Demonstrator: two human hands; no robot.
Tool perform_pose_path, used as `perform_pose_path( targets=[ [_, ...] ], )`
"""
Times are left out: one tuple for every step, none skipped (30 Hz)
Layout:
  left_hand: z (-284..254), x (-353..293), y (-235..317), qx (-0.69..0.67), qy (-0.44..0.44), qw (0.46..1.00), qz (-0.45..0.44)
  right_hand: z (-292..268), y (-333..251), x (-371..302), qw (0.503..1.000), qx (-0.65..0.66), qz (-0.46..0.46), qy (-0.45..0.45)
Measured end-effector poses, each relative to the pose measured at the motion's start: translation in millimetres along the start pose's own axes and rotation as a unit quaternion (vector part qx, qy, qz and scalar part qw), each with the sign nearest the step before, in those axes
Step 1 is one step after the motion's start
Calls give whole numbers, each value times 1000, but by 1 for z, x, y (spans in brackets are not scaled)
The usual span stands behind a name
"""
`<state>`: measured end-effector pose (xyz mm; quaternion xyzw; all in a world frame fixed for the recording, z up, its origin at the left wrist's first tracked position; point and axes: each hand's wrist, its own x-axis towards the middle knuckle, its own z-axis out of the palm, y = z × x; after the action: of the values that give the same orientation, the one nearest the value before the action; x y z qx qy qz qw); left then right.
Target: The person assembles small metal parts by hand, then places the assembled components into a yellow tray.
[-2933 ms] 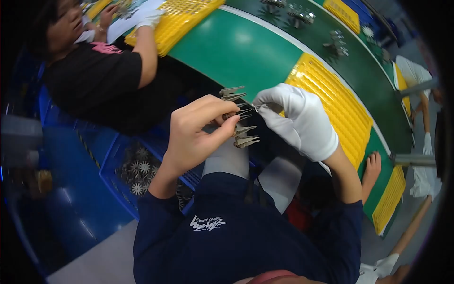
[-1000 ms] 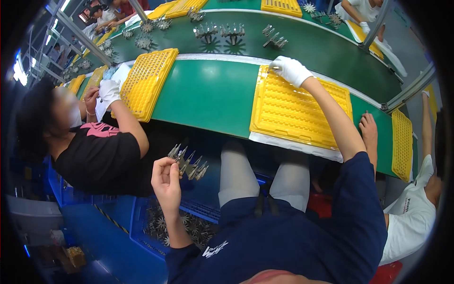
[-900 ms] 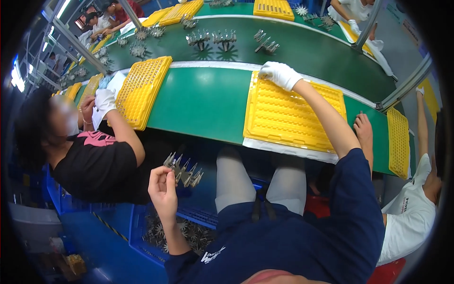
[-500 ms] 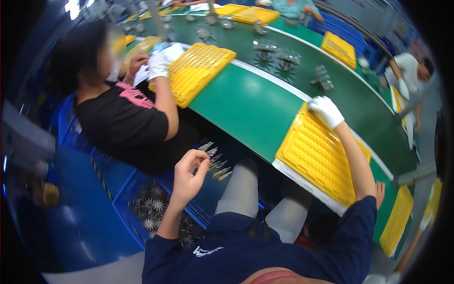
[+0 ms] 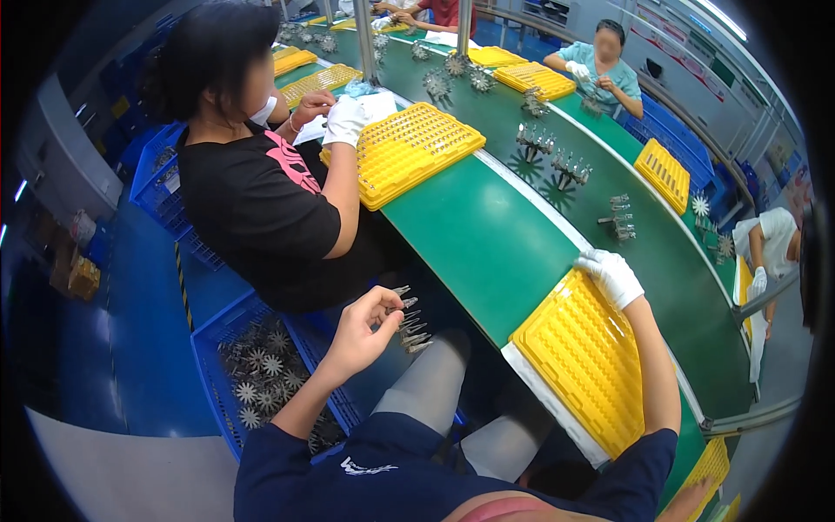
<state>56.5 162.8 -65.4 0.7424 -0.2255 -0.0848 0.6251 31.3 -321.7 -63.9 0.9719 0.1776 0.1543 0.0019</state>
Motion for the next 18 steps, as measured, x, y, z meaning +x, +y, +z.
perform_pose_path(
  targets=[
    [1, 1, -2, 0, 3, 1000, 0, -1, 3, 0, 998, 8, 9, -55],
    [3, 2, -5, -1, 11, 1000, 0, -2, 5, 1, 994, 15, 19, -110],
    [3, 0, -7, -1, 18, 1000, -3, -9, 1, 5, 991, -6, 14, -135],
    [3, -2, -8, 0, 19, 1000, -8, -9, 0, 4, 990, -3, 12, -138],
    [4, -4, -10, -9, 20, 1000, -14, -7, -2, 2, 992, -12, 10, -128],
    [5, -3, -12, -18, 19, 1000, -17, -7, -1, 0, 993, -25, 10, -116],
    [4, -2, -13, -18, 19, 999, -18, -3, 1, -5, 992, -27, 20, -120],
    [4, -2, -15, -24, 17, 999, -22, -1, 1, -8, 992, -27, 20, -122],
    [4, -2, -16, -28, 17, 999, -27, -2, -1, -9, 995, -13, 22, -100],
    [3, -1, -18, -28, 18, 999, -29, -1, -2, -9, 997, 1, 23, -78],
    [3, 0, -22, -28, 23, 999, -27, 0, -1, -9, 997, 2, 22, -79],
    [2, 1, -23, -27, 26, 999, -25, 2, 1, -12, 998, -10, 10, -63],
    [1, 2, -23, -26, 27, 999, -27, 4, 3, -13, 999, -21, -1, -46],
    [-1, 3, -20, -19, 19, 999, -30, 4, 5, -13, 999, -19, -2, -46],
    [-2, 4, -19, -12, 12, 999, -34, 4, 6, -14, 999, -23, -19, -27],
    [-3, 5, -20, -10, 13, 999, -36, 5, 7, -14, 999, -28, -35, -8],
    [-4, 5, -20, -20, 24, 999, -36, 7, 7, -15, 997, -45, -50, 32],
    [-4, 6, -21, -31, 36, 998, -34, 8, 10, -17, 997, -43, -51, 33]
  ],
)
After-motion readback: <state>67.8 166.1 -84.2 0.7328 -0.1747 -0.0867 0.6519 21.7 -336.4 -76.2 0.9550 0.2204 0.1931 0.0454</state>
